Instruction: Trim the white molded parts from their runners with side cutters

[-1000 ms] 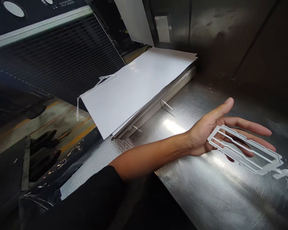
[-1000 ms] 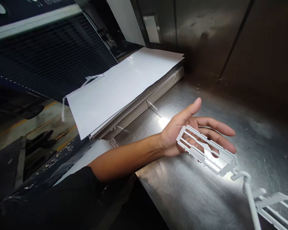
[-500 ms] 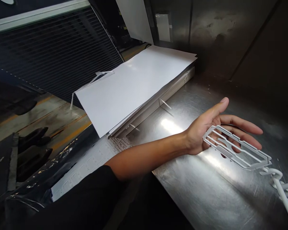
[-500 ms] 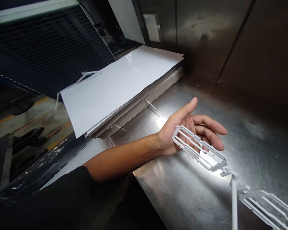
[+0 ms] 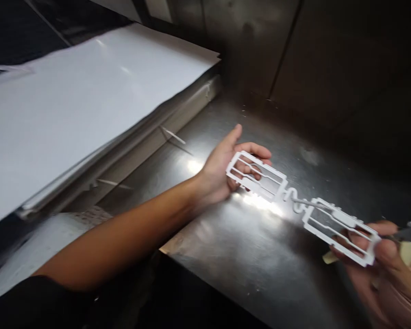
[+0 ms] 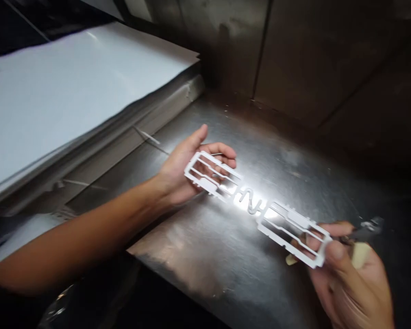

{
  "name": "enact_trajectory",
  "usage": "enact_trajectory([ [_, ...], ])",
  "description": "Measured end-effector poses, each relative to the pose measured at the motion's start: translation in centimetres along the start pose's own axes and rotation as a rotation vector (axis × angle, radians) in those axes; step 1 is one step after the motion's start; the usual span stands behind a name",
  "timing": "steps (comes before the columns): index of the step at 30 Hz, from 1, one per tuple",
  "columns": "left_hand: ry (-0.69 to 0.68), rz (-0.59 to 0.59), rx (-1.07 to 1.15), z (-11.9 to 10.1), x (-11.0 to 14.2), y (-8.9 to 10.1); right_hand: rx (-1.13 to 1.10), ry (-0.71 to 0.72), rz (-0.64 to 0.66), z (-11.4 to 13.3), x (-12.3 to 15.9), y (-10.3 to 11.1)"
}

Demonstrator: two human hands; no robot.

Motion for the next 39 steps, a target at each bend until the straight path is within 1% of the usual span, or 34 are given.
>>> enact_trajectory([
  [2, 0.019, -0.039, 0.020, 0.2, 0.1, 0.2, 0.016, 0.028, 0.039, 0.5, 0.1, -0.7],
  [5, 0.044, -0.071, 0.030, 0.4, 0.2, 0.2, -0.027, -0.014, 0.101, 0.4, 0.0, -1.9],
  [12, 0.067, -0.111, 0.009, 0.7, 0.3, 0.2, -0.101, -0.072, 0.170, -0.3, 0.2, -2.7],
  [17, 0.060, -0.140, -0.053, 0.5, 0.5, 0.1, -0.130, -0.085, 0.153, -0.6, 0.1, -2.5],
  [22, 0.062, -0.147, -0.063, 0.6, 0.4, 0.2, -0.185, -0.108, 0.145, -0.8, 0.1, -2.9],
  [28, 0.034, -0.107, -0.034, 0.5, 0.2, 0.2, -0.181, -0.080, 0.211, -0.4, 0.2, -3.8],
  [34, -0.009, -0.069, -0.017, 0.1, 0.4, -0.4, -0.154, -0.053, 0.187, -0.4, 0.1, -3.2],
  [36, -0.026, -0.052, -0.004, -0.1, 0.5, -0.6, -0.128, -0.017, 0.177, -0.2, 0.0, -3.0],
  [39, -0.056, -0.054, 0.009, -0.5, 0.5, -0.7, -0.070, 0.089, 0.149, 0.7, 0.0, -2.6],
])
Point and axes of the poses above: each hand's wrist, its own x-axis away from the middle knuckle, its own y-axis out of the back of the hand, z = x × y, the point moved 10 cm from there along -x, towards the middle knuckle, and after that the axes turned 5 degrees about -z, right-handed, at the moved point
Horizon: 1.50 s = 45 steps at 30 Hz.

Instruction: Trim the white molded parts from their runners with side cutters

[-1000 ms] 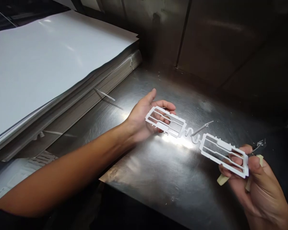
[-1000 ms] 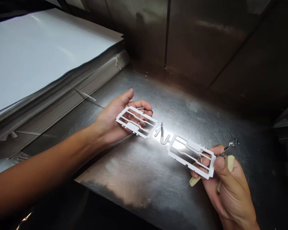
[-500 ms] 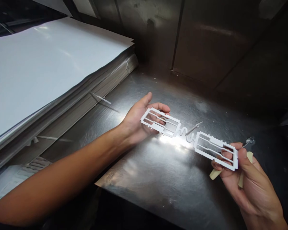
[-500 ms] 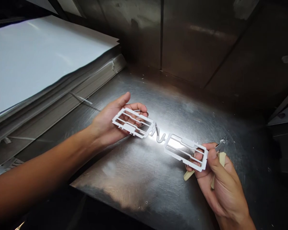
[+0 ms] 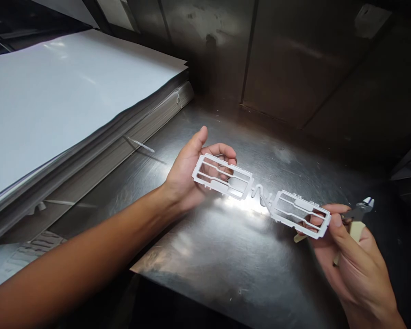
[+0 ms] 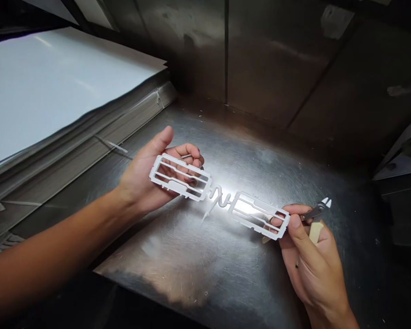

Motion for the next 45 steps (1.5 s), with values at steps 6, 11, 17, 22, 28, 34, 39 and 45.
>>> enact_trajectory([
  [6, -0.057, -0.037, -0.022, -0.6, -0.2, 0.5, 0.055, 0.116, -0.020, 1.1, 0.3, 0.0],
  [11, -0.065, -0.079, -0.039, -0.7, -0.2, 0.8, 0.057, 0.113, -0.002, 0.9, 0.5, -0.2],
  [17, -0.031, -0.136, -0.007, -0.6, -0.3, 1.1, 0.077, 0.107, -0.123, 0.7, 0.4, 0.8],
  [22, -0.031, -0.034, -0.052, 0.5, -0.8, 0.6, 0.055, 0.097, -0.207, 0.4, 0.1, 1.4],
  [28, -0.206, 0.307, -0.278, 2.6, 0.6, -2.6, 0.020, 0.037, -0.170, -1.5, 0.3, 0.7],
  [34, -0.162, 0.308, -0.261, 4.3, 0.6, -2.4, 0.436, 0.078, 0.103, -3.2, 2.7, -3.1],
  [39, -0.002, 0.390, -0.322, 5.0, 1.2, -2.7, 0.476, 0.170, 0.247, -2.3, 2.9, -3.7],
  [45, 0.131, 0.645, -0.482, 6.4, 4.0, -4.0, 0.242, 0.287, 0.071, 0.8, 0.9, -0.5],
])
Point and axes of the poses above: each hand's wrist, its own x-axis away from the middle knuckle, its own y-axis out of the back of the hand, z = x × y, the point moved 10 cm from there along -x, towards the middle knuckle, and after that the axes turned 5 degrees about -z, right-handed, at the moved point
